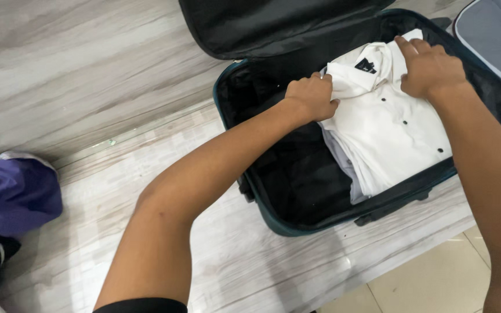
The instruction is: The person buttons a white shirt and a purple shirt by hand, then folds them and places them into an open green suitcase next to other packed clothing.
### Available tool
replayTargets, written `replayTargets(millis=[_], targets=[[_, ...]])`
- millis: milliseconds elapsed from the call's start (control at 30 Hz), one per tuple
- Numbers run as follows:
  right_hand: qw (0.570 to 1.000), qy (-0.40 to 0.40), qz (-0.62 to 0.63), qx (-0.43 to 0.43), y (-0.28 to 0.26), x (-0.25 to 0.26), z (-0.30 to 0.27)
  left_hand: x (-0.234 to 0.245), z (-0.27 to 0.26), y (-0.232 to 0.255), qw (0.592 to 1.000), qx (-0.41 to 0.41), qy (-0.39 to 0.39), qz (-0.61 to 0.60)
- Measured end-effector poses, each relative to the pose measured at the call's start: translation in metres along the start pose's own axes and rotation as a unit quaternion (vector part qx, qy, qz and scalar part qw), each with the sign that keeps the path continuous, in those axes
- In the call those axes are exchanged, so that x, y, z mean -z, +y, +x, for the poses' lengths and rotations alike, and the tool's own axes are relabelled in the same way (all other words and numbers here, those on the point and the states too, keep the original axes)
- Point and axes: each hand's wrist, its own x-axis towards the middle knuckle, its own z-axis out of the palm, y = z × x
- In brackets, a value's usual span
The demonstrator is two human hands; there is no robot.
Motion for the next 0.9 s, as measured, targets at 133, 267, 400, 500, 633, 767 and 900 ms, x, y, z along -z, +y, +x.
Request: replayTargets(millis=[133,267,400,500,633,767,900], targets=[[0.998,-0.057,0.006,-0.006,0.010,-0.029,0.024,-0.029,0.037,0.003,0.997,0.067,-0.027,-0.009],[0.986,-0.152,0.056,-0.045,-0.001,-0.042,0.033,-0.042,0.034,0.000,0.995,0.039,-0.090,0.014],[0.992,-0.110,0.060,-0.015,-0.023,-0.030,0.031,-0.042,0.027,0.004,0.999,0.004,-0.050,0.003],[0.995,0.027,0.095,0.015,-0.031,-0.007,0.018,-0.032,0.023,0.008,0.999,-0.004,-0.036,-0.009],[0.973,0.139,0.175,0.050,-0.041,0.027,-0.003,0.001,-0.001,0.011,0.997,0.012,-0.070,0.031],[0.934,0.234,0.243,0.117,-0.056,0.067,-0.033,0.051,-0.056,0.011,0.997,0.023,-0.047,0.049],[0.867,0.112,0.484,0.034,-0.095,0.119,-0.079,0.108,-0.145,-0.002,0.978,-0.092,0.143,-0.118]])
